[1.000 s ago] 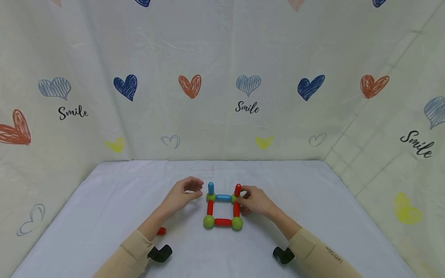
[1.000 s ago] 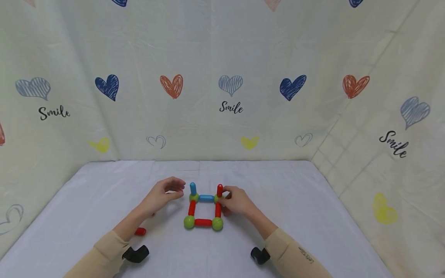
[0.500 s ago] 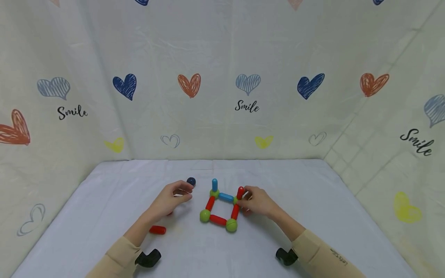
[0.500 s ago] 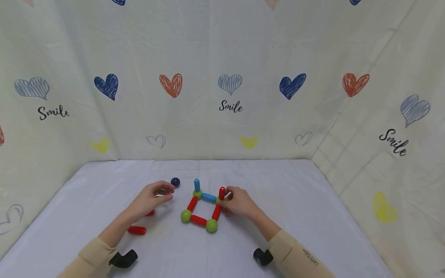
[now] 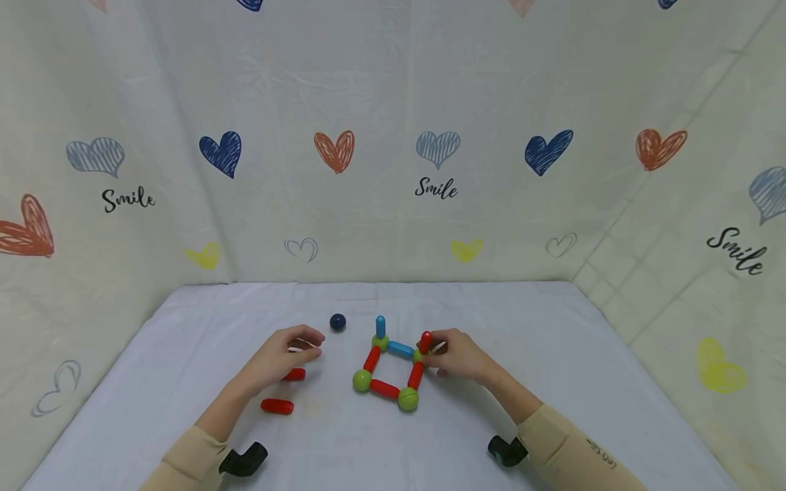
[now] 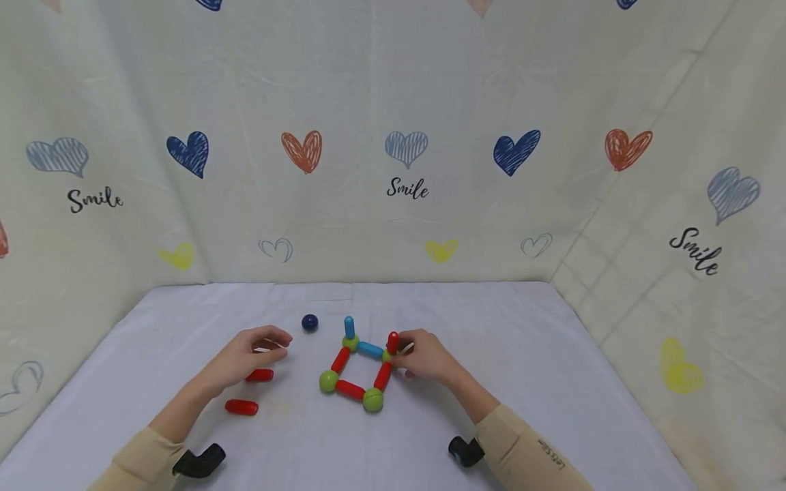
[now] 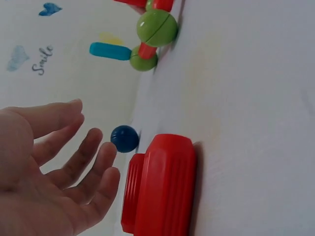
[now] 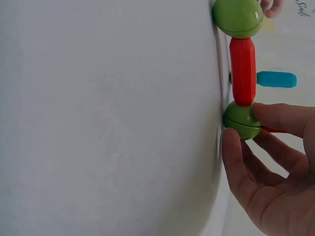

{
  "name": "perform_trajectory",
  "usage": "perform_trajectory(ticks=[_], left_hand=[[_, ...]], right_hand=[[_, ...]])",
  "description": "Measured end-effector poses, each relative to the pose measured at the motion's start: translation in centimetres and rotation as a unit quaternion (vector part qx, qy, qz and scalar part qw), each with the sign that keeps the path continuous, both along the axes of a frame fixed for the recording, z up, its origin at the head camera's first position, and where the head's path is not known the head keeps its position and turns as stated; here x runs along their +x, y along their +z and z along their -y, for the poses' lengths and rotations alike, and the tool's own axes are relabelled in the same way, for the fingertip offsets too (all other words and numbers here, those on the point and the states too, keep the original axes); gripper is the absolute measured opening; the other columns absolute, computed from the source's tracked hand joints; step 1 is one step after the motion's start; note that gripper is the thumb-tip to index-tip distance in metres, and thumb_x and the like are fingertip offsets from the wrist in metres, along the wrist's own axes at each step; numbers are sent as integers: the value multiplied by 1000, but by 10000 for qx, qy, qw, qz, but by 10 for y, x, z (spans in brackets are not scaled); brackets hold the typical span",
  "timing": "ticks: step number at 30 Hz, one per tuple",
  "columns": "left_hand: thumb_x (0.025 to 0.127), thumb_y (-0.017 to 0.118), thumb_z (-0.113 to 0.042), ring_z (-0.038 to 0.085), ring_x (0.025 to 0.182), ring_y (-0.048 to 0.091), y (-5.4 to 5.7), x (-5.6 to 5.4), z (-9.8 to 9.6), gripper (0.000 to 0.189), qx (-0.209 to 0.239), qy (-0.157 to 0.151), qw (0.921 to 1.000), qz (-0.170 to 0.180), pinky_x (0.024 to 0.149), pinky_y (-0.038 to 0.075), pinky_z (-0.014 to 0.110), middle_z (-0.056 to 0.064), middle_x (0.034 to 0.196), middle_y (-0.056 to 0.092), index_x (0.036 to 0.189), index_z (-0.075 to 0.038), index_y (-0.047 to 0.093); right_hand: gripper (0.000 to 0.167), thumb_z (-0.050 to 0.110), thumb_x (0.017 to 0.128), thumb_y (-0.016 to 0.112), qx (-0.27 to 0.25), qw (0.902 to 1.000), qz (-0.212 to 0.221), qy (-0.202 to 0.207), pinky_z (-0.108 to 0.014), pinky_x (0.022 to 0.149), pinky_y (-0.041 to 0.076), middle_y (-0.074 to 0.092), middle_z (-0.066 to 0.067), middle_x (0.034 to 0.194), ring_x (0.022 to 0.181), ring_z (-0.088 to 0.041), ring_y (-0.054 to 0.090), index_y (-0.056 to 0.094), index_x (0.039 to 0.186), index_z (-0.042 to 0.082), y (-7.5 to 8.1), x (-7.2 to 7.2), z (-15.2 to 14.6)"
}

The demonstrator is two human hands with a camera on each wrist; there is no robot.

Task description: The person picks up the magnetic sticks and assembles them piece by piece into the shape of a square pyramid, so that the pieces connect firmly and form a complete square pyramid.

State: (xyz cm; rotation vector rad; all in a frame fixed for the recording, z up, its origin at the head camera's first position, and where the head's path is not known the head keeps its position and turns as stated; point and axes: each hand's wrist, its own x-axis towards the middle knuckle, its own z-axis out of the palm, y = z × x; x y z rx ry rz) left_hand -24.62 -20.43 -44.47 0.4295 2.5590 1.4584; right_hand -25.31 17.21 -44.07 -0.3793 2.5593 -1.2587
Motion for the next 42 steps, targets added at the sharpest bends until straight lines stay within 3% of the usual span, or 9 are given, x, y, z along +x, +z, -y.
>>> perform_trajectory(ticks=[12, 18, 28, 33, 37, 42], left_hand=[[93, 75, -13, 25, 104, 60, 7, 2, 28, 26, -466, -365, 9978, 310, 85, 52, 38, 7, 114, 67, 118, -5, 69], [86, 82, -11, 25, 96, 59, 12, 4, 33, 31, -708, -597, 9949, 412, 79, 54, 35, 7, 107, 66, 114, -4, 70], [85, 80, 0, 24, 92, 60, 13, 8, 36, 29, -958, -890, 9905, 430, 78, 55, 36, 4, 101, 65, 112, -5, 72], [84, 81, 0, 24, 93, 60, 8, 7, 37, 29, -1016, -889, 9901, 375, 79, 55, 37, 2, 102, 67, 111, -7, 73], [85, 80, -1, 23, 95, 60, 2, 5, 38, 28, -1112, -874, 9895, 311, 81, 54, 36, 0, 103, 68, 111, -10, 75], [86, 79, -1, 22, 95, 60, 1, 4, 37, 28, -1193, -865, 9887, 262, 81, 54, 36, -1, 103, 68, 111, -12, 76]], right_hand=[[27, 13, 89, 80, 39, 10000, -44, 17, -33, 67, 58, 65, -5, 93, 75, -20, 63, 67, 112, 4, -2, 6, -2], [24, 15, 89, 81, 7, 10000, -31, 69, -34, 67, 57, 63, -4, 91, 74, -20, 63, 65, 106, 7, -2, 17, -2], [27, 21, 88, 83, 0, 9991, 26, 421, -33, 64, 55, 63, -4, 83, 65, -19, 63, 61, 98, 8, -1, 27, 4], [29, 23, 87, 84, 79, 9980, 63, 625, -33, 62, 55, 63, -4, 83, 64, -18, 63, 63, 101, 9, -1, 26, 2], [30, 15, 86, 83, 134, 9966, 123, 802, -34, 64, 57, 63, -5, 88, 70, -19, 63, 63, 107, 7, 3, 23, -4], [34, 6, 90, 74, -57, 9977, 187, 649, -36, 68, 60, 65, -8, 97, 77, -23, 66, 60, 121, 1, 8, 14, -10]])
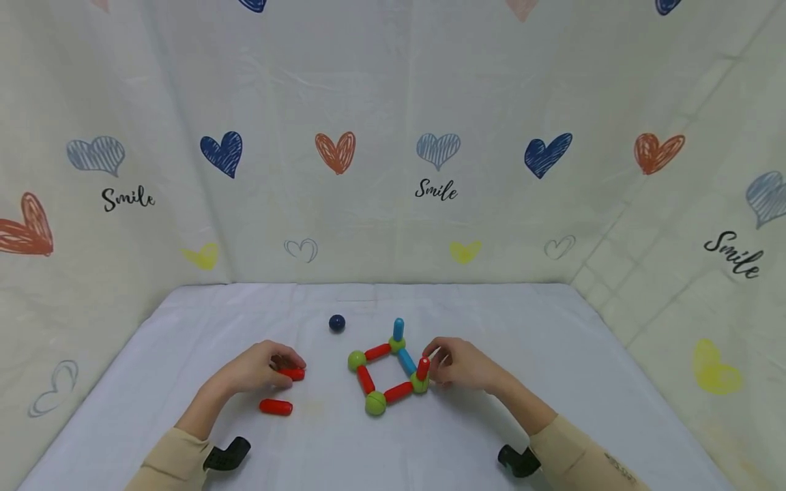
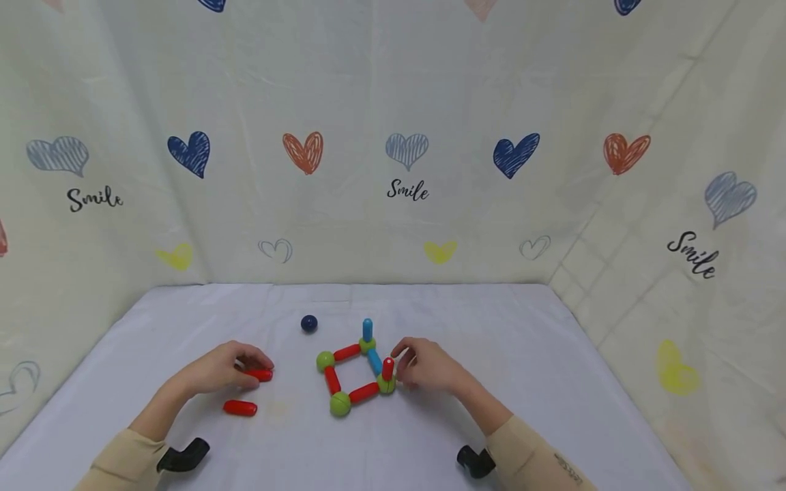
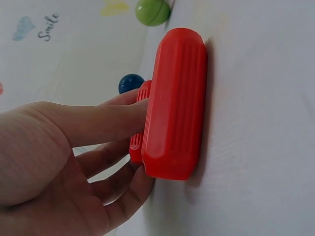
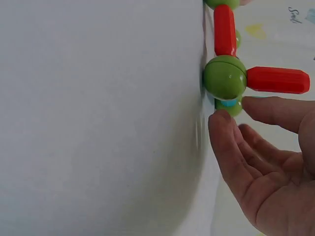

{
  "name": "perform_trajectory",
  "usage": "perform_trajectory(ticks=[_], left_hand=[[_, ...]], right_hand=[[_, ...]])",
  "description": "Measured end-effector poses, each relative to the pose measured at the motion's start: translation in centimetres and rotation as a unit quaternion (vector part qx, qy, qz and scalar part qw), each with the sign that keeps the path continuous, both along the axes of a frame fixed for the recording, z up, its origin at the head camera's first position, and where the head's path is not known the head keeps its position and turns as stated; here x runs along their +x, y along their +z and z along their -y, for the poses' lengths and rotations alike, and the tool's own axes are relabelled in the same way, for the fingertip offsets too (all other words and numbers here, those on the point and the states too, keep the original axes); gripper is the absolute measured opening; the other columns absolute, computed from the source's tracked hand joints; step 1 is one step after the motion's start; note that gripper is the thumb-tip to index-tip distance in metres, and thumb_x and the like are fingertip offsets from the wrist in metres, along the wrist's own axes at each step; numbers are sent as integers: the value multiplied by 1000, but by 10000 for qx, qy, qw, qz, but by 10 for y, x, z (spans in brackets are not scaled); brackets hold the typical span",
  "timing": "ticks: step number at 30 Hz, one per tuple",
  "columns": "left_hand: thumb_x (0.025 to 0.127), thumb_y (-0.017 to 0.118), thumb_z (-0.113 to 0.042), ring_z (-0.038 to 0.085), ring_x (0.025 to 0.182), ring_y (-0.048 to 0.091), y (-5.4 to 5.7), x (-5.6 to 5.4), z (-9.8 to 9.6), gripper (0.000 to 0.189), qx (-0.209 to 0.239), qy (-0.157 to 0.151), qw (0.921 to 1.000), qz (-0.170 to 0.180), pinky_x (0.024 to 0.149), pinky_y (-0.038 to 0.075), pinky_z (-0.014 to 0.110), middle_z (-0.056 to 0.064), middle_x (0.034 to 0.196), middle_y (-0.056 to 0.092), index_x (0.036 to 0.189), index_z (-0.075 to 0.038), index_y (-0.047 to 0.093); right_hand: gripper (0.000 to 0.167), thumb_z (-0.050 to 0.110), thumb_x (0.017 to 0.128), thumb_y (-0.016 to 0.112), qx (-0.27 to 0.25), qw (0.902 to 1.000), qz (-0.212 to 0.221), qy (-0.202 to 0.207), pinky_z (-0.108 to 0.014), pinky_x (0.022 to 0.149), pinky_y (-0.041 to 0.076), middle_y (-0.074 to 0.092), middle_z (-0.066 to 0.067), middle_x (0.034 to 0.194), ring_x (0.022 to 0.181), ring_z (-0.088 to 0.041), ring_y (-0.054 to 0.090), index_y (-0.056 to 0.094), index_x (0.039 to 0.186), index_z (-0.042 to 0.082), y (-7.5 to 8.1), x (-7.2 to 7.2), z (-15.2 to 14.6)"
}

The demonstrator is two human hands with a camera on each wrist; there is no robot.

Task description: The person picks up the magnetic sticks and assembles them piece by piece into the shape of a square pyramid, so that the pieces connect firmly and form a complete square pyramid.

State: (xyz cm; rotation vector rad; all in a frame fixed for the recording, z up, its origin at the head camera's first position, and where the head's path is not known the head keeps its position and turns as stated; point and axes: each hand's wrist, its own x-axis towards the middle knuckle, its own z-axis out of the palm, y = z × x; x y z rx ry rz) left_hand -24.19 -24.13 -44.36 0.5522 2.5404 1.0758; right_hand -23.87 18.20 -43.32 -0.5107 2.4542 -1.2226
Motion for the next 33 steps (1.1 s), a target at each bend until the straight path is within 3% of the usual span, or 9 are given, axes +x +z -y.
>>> perform_trajectory(ticks=[5, 11, 22, 33], left_hand=[[86, 79, -1, 21, 94, 60, 2, 0, -1, 27, -62, 35, 9999, -73, 80, 54, 35, -1, 102, 67, 111, -12, 76], [87, 78, -2, 23, 94, 59, 1, -1, -1, 27, 87, -99, 9998, -149, 78, 54, 34, 1, 102, 65, 112, -10, 74], [89, 78, -7, 24, 99, 59, 3, 0, -7, 34, 188, 139, 9995, -226, 77, 56, 32, 3, 107, 64, 122, -11, 72], [91, 77, -11, 23, 100, 59, 2, -8, -22, 32, 256, 283, 9990, -223, 78, 55, 35, -1, 105, 66, 122, -14, 72]], right_hand=[[42, 14, 97, 70, -193, 9981, 236, -537, -37, 76, 61, 66, -8, 103, 83, -22, 68, 56, 134, 1, 1, -12, 6], [43, 19, 97, 73, 50, 9957, 323, -868, -35, 78, 60, 66, -5, 101, 84, -18, 66, 60, 135, 6, -6, -23, 19], [51, 20, 93, 77, 133, 9974, 324, -633, -35, 79, 58, 67, -4, 102, 91, -20, 64, 59, 139, 9, -9, -33, 32], [60, 18, 88, 83, 84, 9979, 286, -567, -36, 78, 56, 66, -5, 97, 89, -20, 63, 58, 142, 8, -10, -33, 34]])
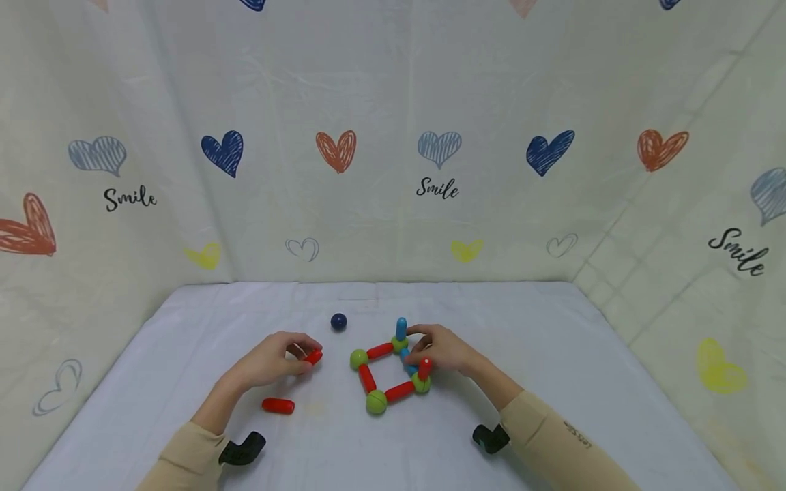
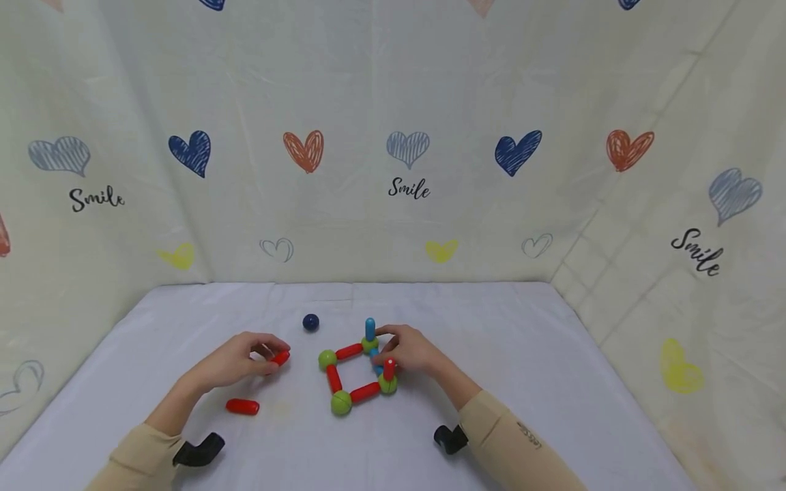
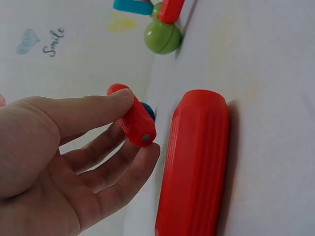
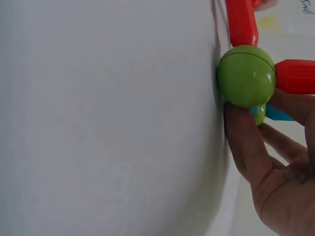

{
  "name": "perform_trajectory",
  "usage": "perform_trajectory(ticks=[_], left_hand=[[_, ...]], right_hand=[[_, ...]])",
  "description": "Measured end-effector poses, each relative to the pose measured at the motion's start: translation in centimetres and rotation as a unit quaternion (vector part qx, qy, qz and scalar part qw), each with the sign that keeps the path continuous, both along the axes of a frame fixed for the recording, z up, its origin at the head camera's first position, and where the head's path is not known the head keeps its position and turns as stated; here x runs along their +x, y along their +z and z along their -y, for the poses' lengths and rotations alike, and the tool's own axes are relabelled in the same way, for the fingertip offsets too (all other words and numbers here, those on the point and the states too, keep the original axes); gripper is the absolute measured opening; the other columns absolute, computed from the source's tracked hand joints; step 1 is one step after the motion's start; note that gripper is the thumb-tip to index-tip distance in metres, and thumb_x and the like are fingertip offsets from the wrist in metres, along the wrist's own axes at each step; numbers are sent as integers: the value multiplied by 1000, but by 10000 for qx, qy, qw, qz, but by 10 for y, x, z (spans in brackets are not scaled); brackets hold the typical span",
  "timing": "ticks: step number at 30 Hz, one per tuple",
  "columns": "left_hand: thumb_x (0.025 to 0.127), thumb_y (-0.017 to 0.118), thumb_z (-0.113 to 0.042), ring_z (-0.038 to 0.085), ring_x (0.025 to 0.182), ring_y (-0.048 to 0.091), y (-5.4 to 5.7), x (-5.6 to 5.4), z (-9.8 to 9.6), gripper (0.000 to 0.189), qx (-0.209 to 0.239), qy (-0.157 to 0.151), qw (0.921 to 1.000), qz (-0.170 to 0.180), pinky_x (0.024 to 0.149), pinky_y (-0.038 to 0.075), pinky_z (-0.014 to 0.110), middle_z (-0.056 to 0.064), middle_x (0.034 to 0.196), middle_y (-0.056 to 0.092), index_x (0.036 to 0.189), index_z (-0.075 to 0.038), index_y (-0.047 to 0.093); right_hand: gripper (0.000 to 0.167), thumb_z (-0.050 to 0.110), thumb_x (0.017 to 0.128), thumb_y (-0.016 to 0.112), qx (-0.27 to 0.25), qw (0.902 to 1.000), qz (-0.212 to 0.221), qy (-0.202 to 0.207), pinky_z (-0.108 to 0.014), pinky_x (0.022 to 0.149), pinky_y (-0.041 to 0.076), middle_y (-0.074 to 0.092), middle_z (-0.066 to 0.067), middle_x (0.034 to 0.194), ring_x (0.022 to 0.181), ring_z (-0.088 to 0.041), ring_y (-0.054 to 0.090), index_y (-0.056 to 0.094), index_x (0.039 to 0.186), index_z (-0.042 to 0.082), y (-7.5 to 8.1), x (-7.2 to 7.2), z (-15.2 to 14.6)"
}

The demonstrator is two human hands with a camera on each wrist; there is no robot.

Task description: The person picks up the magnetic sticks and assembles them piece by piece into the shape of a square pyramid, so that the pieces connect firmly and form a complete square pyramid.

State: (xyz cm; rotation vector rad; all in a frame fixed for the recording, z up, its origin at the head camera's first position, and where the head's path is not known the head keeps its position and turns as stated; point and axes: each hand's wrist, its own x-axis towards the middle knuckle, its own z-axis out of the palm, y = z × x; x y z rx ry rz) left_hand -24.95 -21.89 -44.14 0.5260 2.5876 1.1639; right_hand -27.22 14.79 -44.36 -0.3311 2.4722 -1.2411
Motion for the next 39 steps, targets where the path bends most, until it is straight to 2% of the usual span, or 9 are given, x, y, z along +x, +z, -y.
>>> perform_trajectory(ticks=[12, 18, 22, 30, 35, 39], left_hand=[[93, 75, -8, 23, 106, 63, -5, -11, -23, 31, 469, -16, 9984, -328, 86, 56, 35, -3, 110, 68, 124, -11, 69], [92, 78, -9, 22, 106, 64, -7, -14, -37, 33, 765, 224, 9961, -377, 91, 55, 41, -2, 110, 67, 123, -11, 68], [91, 79, -8, 21, 106, 65, -8, -16, -45, 32, 924, 450, 9940, -375, 91, 56, 40, -2, 109, 67, 120, -14, 69], [91, 79, -7, 20, 107, 65, -6, -18, -59, 32, 1410, 680, 9869, -401, 92, 55, 40, -1, 108, 67, 119, -16, 67], [90, 79, -5, 20, 105, 66, -5, -21, -69, 34, 1626, 733, 9830, -425, 91, 56, 38, 0, 108, 68, 119, -14, 65], [89, 80, -4, 20, 103, 67, -6, -23, -79, 34, 1712, 652, 9818, -507, 91, 56, 37, 0, 106, 69, 119, -11, 66]], right_hand=[[55, 18, 84, 85, -4, 9993, -86, -360, -36, 76, 58, 66, -4, 95, 88, -20, 63, 60, 132, 7, -1, 9, 2], [54, 16, 83, 86, -26, 9984, -99, -559, -35, 74, 58, 64, -5, 96, 86, -21, 62, 60, 129, 6, -2, 14, 4], [54, 14, 83, 85, -85, 9976, -86, -683, -34, 73, 58, 64, -6, 96, 85, -21, 62, 58, 129, 5, -1, 17, 4], [56, 12, 83, 85, -165, 9957, -6, -912, -33, 70, 59, 63, -7, 94, 82, -21, 63, 55, 130, 3, -4, 20, 4], [56, 13, 84, 85, -165, 9952, 64, -965, -33, 68, 60, 64, -7, 93, 78, -21, 65, 54, 129, 4, -4, 22, 5], [55, 13, 84, 84, -179, 9949, 93, -988, -34, 67, 60, 65, -7, 92, 77, -20, 65, 53, 128, 4, -4, 23, 6]])
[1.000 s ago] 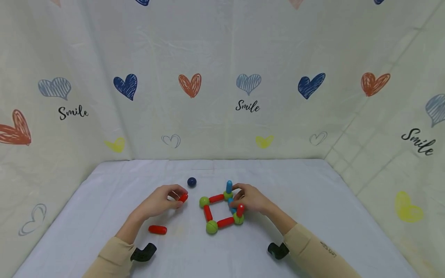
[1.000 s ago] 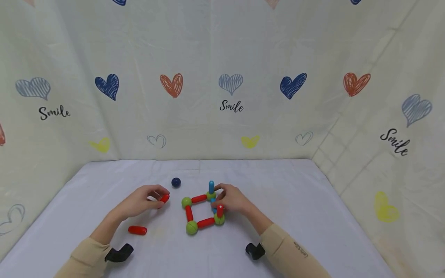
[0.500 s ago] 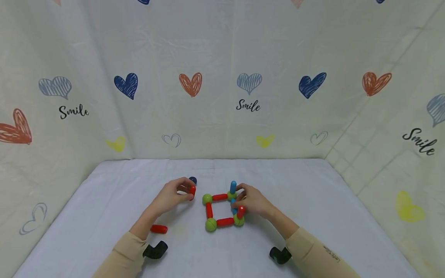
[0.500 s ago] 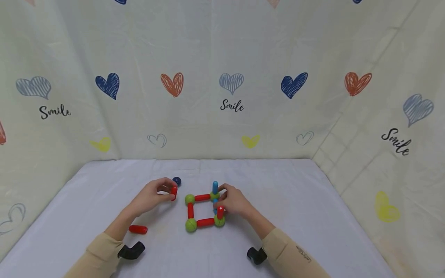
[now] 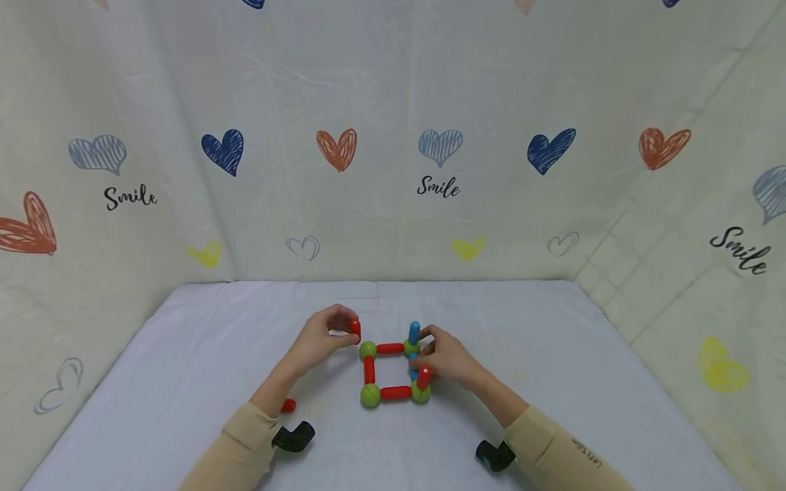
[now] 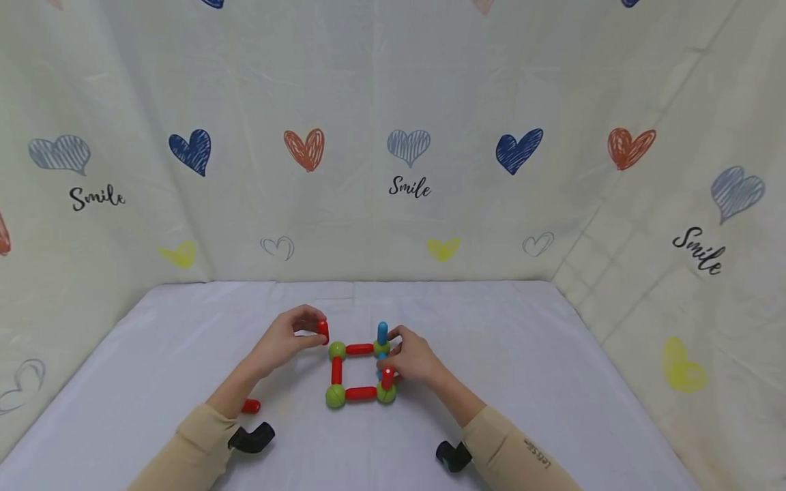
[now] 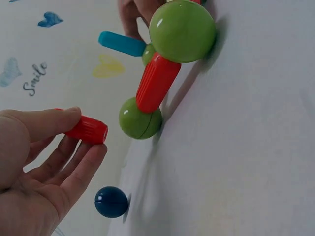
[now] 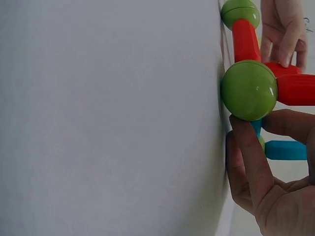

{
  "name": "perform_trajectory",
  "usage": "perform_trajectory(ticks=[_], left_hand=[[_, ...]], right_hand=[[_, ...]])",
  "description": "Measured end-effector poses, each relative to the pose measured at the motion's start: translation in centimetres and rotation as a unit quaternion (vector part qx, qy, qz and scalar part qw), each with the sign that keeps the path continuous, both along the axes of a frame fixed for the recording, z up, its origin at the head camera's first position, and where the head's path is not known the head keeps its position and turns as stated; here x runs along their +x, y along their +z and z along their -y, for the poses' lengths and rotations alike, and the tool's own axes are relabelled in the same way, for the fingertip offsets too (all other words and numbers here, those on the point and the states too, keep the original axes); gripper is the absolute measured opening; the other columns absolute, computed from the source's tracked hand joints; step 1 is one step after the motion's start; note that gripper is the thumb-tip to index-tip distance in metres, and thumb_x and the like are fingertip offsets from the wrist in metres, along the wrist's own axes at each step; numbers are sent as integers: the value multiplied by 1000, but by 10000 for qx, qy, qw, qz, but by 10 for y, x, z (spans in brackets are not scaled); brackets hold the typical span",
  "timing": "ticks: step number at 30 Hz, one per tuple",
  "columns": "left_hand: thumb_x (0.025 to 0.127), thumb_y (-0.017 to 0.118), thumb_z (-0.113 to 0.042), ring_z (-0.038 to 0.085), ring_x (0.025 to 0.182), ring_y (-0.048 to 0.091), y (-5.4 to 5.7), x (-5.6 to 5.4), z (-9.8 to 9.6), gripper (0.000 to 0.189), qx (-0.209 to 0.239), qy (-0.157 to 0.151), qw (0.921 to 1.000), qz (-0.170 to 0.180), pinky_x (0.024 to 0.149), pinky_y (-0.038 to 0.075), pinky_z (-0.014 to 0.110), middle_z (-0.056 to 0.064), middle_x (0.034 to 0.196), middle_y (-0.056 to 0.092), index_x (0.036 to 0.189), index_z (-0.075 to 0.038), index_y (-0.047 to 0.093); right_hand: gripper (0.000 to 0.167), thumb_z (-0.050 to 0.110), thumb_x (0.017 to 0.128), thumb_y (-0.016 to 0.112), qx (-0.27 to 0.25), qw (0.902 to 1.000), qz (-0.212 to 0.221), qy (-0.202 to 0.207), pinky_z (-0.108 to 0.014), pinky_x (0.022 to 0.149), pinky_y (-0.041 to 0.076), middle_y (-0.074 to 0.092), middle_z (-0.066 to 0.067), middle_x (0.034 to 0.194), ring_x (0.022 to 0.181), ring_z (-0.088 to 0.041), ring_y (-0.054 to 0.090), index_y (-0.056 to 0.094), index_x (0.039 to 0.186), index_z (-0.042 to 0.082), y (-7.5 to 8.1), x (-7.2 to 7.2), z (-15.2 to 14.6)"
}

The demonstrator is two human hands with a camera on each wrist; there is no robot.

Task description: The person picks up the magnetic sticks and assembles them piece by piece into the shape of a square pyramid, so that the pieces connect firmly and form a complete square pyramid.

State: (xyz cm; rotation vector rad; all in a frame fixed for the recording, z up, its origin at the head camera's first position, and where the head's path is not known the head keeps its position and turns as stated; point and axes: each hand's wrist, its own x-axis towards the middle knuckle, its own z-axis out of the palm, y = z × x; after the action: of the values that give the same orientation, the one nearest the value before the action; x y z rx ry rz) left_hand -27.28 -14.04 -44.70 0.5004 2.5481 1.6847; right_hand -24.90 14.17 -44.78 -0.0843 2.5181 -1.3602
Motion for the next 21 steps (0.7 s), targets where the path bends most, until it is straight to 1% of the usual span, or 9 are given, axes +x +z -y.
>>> perform_trajectory(ticks=[3, 4, 11, 14, 21], left_hand=[[89, 80, -4, 22, 104, 67, -1, -1, -6, 34, 54, -105, 9999, -100, 92, 56, 39, 2, 107, 69, 120, -8, 65], [89, 79, -5, 22, 104, 67, -1, -1, -7, 33, 61, -122, 9998, -126, 92, 56, 39, 2, 107, 69, 119, -9, 65], [90, 79, -5, 23, 105, 67, -2, -1, -14, 33, 150, -157, 9997, -127, 91, 56, 40, 2, 108, 68, 119, -8, 65], [89, 79, -4, 22, 104, 67, -2, 0, -16, 33, 119, -182, 9997, -131, 91, 56, 39, 2, 108, 68, 119, -8, 65], [90, 79, -4, 23, 104, 67, 0, 2, -20, 35, 53, -311, 9993, -176, 91, 56, 38, 2, 108, 68, 121, -2, 63]], right_hand=[[54, 13, 85, 84, -20, 10000, -7, 7, -34, 67, 60, 65, -7, 91, 76, -20, 66, 53, 128, 4, 0, 1, 0], [54, 13, 85, 84, -23, 10000, -6, 8, -34, 67, 60, 65, -7, 91, 76, -20, 66, 53, 129, 4, 0, 1, 0], [55, 12, 85, 83, -58, 10000, -19, 52, -34, 67, 60, 65, -7, 91, 76, -20, 66, 52, 129, 4, -1, 2, 0], [55, 12, 85, 84, -41, 10000, -25, 54, -34, 67, 60, 65, -7, 91, 76, -20, 66, 52, 129, 4, 0, 2, 0], [56, 13, 84, 84, -41, 10000, -9, 54, -34, 68, 60, 64, -7, 91, 77, -20, 65, 52, 129, 4, 0, 3, -1]])
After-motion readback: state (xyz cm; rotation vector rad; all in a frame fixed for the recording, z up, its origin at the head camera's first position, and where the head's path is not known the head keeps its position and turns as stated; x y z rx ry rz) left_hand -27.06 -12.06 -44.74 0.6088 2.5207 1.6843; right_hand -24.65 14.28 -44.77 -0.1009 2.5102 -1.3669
